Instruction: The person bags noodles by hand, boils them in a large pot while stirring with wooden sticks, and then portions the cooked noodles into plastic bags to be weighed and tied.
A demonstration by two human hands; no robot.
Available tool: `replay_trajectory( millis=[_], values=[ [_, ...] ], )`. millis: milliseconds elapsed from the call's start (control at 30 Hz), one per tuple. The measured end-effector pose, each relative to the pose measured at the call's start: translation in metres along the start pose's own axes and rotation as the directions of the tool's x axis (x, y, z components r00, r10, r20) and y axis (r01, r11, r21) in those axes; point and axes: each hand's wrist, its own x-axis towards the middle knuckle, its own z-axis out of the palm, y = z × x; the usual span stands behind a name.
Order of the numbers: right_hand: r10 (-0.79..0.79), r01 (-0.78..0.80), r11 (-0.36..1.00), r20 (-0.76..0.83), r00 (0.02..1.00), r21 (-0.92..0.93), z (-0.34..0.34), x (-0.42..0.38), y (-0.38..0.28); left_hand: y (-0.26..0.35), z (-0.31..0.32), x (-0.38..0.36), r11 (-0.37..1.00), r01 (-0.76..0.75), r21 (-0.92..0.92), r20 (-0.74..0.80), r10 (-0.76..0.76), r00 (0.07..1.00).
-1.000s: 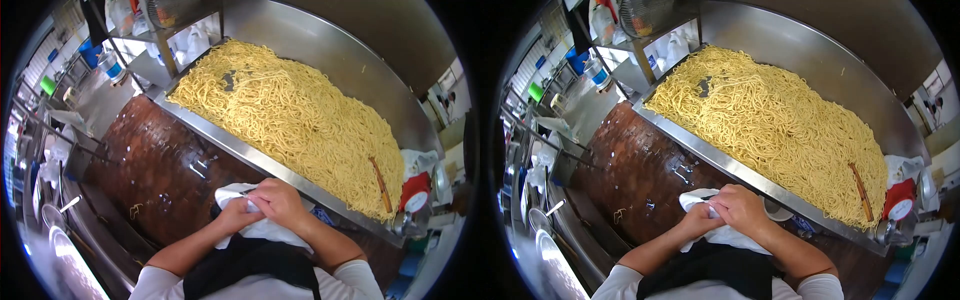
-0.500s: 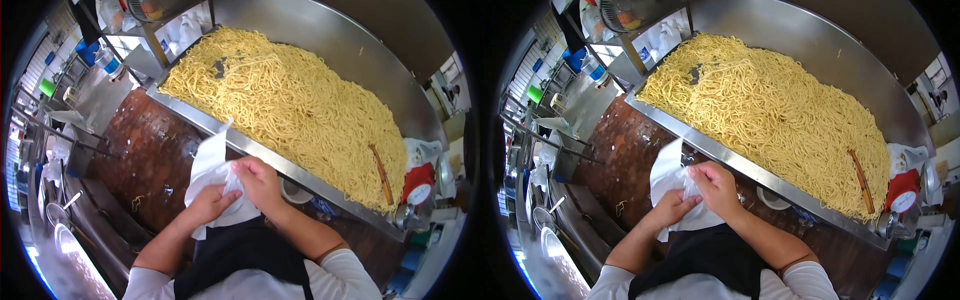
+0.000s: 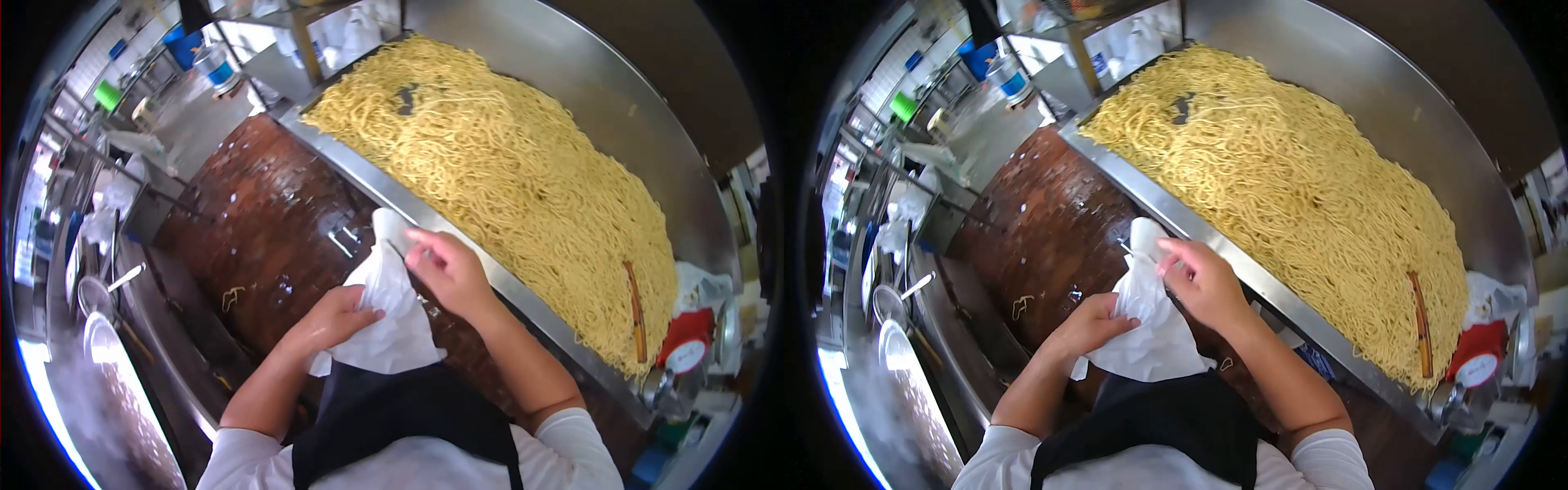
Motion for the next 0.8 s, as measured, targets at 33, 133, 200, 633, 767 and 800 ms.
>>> replay_trajectory(
  millis=[33,133,200,633,767,800],
  values=[
    [-0.072,0.072,0.997,0.078,0.994,-0.002,0.005,-0.002,-0.010,0.000,0.000,-0.002,1.000,0.004,-0.013,-0.027,-0.004,1.000],
    [-0.369,0.442,0.850,0.275,0.888,-0.287,0.024,-0.002,-0.020,0.005,0.001,-0.009,0.987,-0.021,-0.160,-0.055,0.012,0.998],
    [-0.353,0.455,0.827,0.325,0.877,-0.331,0.027,0.002,-0.013,0.009,-0.001,-0.011,0.996,-0.036,-0.087,-0.088,0.029,0.996],
    [-0.157,0.255,0.936,0.360,0.920,-0.243,0.005,0.018,-0.015,-0.028,0.000,-0.021,0.896,0.094,0.433,-0.077,-0.067,0.995],
    [-0.099,0.384,0.815,0.549,0.830,-0.434,0.037,0.006,0.005,-0.023,-0.003,-0.020,0.880,0.003,0.475,-0.059,0.028,0.998],
    [-0.098,0.384,0.815,0.550,0.829,-0.433,0.036,0.008,0.005,-0.023,-0.004,-0.020,0.863,-0.009,0.505,-0.044,0.036,0.998]
  ],
)
